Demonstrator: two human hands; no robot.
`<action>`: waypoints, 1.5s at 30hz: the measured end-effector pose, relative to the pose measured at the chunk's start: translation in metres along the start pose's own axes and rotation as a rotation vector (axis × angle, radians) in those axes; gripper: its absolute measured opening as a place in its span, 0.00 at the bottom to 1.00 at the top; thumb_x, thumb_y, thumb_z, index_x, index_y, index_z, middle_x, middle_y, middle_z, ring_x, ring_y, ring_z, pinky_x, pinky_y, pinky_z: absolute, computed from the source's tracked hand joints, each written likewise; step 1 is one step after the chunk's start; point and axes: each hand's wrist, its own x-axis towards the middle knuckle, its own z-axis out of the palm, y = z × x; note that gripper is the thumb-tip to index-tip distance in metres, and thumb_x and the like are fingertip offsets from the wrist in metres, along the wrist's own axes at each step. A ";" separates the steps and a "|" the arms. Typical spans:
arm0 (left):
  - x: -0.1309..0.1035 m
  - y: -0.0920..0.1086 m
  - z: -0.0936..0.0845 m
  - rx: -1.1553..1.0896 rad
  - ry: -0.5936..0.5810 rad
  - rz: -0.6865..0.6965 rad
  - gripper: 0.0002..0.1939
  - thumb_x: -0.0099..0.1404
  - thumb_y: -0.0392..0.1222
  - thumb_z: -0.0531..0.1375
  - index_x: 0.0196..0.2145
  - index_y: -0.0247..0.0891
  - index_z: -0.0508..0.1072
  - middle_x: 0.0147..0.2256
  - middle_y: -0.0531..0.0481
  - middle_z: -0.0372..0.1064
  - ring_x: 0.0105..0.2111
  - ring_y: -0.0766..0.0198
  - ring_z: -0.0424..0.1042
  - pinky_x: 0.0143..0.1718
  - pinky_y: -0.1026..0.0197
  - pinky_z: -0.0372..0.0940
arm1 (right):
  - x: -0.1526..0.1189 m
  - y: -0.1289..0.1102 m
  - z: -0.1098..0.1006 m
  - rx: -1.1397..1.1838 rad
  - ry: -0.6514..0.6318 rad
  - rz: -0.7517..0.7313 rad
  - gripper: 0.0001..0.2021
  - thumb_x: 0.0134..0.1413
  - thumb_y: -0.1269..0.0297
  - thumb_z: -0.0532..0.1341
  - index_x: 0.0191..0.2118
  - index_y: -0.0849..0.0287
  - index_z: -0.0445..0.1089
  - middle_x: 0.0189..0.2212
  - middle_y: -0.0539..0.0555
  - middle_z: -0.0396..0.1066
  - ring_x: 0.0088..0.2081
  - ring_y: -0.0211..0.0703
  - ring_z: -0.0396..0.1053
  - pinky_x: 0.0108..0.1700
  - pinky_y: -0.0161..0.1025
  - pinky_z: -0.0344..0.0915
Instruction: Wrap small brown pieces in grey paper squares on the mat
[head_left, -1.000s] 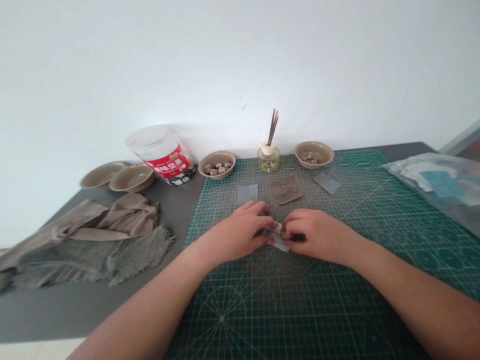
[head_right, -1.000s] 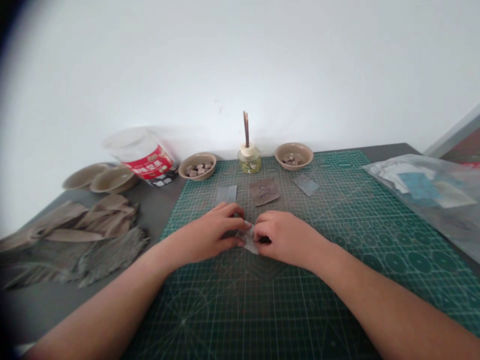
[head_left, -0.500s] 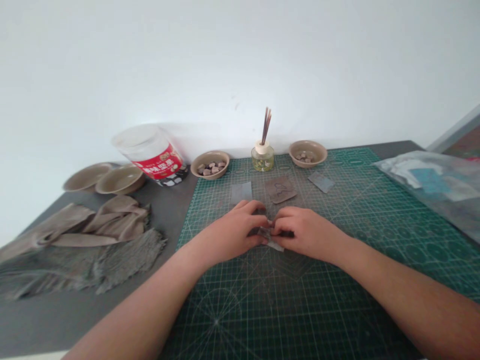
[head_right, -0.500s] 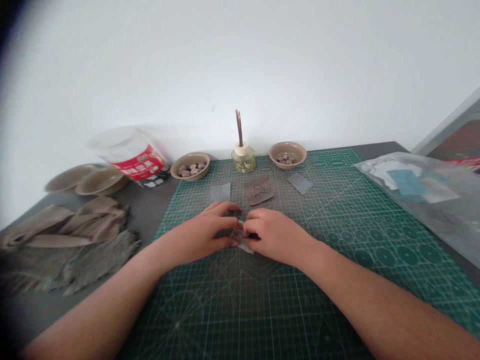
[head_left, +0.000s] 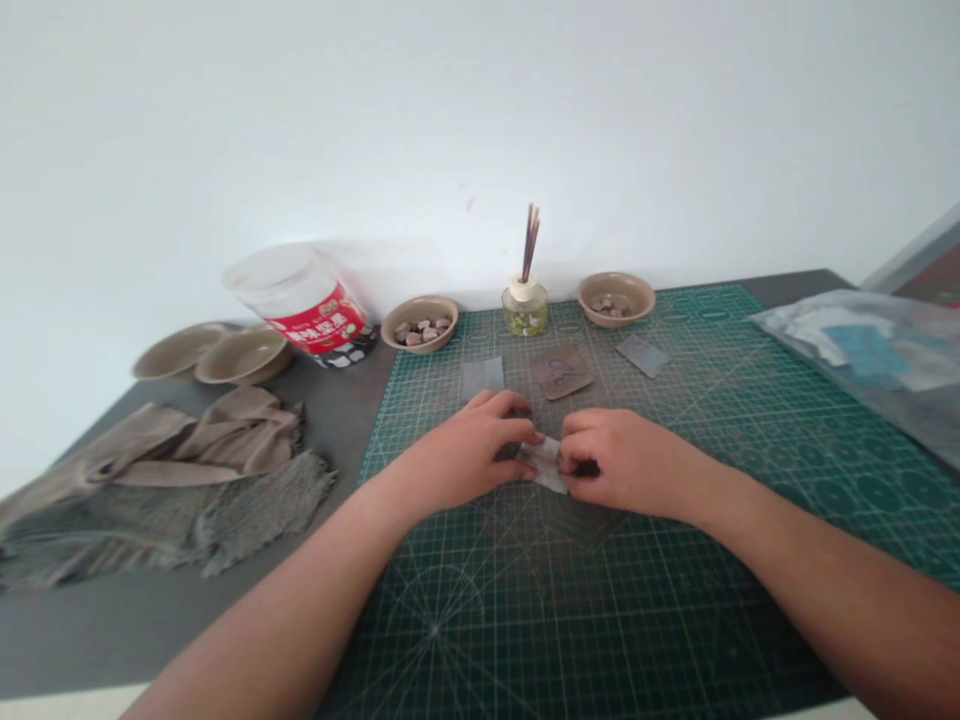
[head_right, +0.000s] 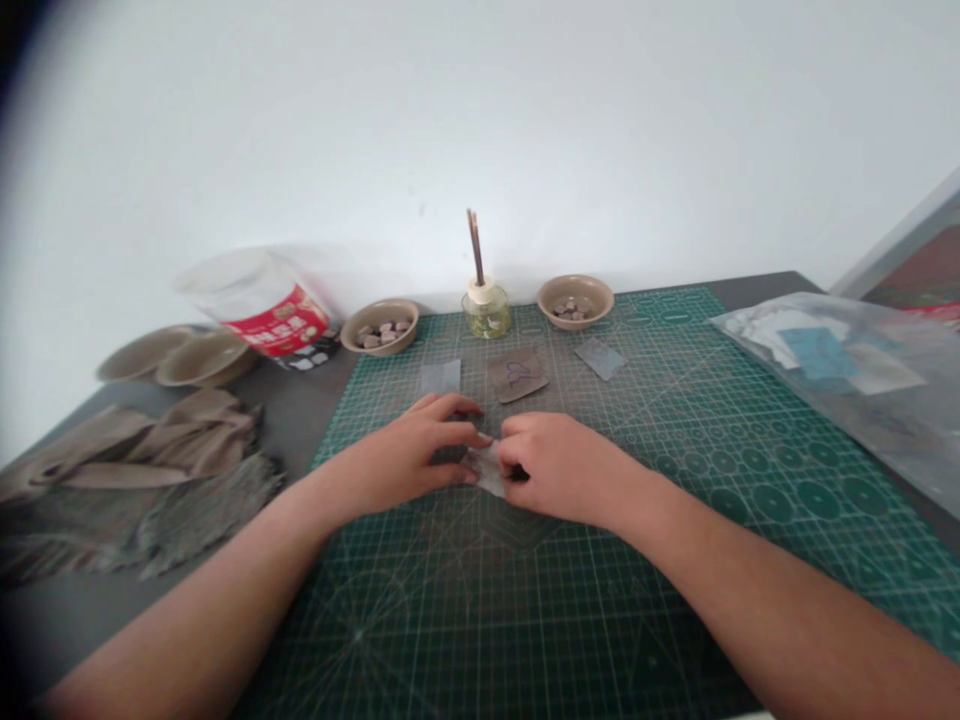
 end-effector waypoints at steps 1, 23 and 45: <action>0.000 0.000 0.000 -0.001 0.001 0.004 0.13 0.64 0.43 0.65 0.48 0.47 0.76 0.54 0.46 0.64 0.55 0.52 0.62 0.57 0.49 0.61 | 0.000 0.000 0.001 0.016 -0.008 -0.020 0.04 0.53 0.72 0.65 0.29 0.59 0.73 0.32 0.49 0.68 0.33 0.38 0.66 0.37 0.36 0.59; 0.000 0.000 0.000 -0.002 0.007 0.012 0.12 0.65 0.46 0.64 0.46 0.45 0.76 0.52 0.46 0.64 0.53 0.53 0.63 0.56 0.50 0.61 | 0.000 -0.001 -0.002 0.035 0.015 0.020 0.04 0.55 0.72 0.64 0.29 0.60 0.72 0.32 0.50 0.66 0.33 0.37 0.65 0.37 0.36 0.58; 0.001 0.000 -0.001 -0.043 0.017 0.003 0.10 0.63 0.45 0.65 0.43 0.45 0.77 0.52 0.47 0.65 0.54 0.53 0.63 0.56 0.50 0.61 | 0.005 0.001 0.005 0.099 0.046 -0.003 0.06 0.55 0.71 0.64 0.28 0.60 0.69 0.32 0.49 0.65 0.33 0.37 0.65 0.38 0.36 0.59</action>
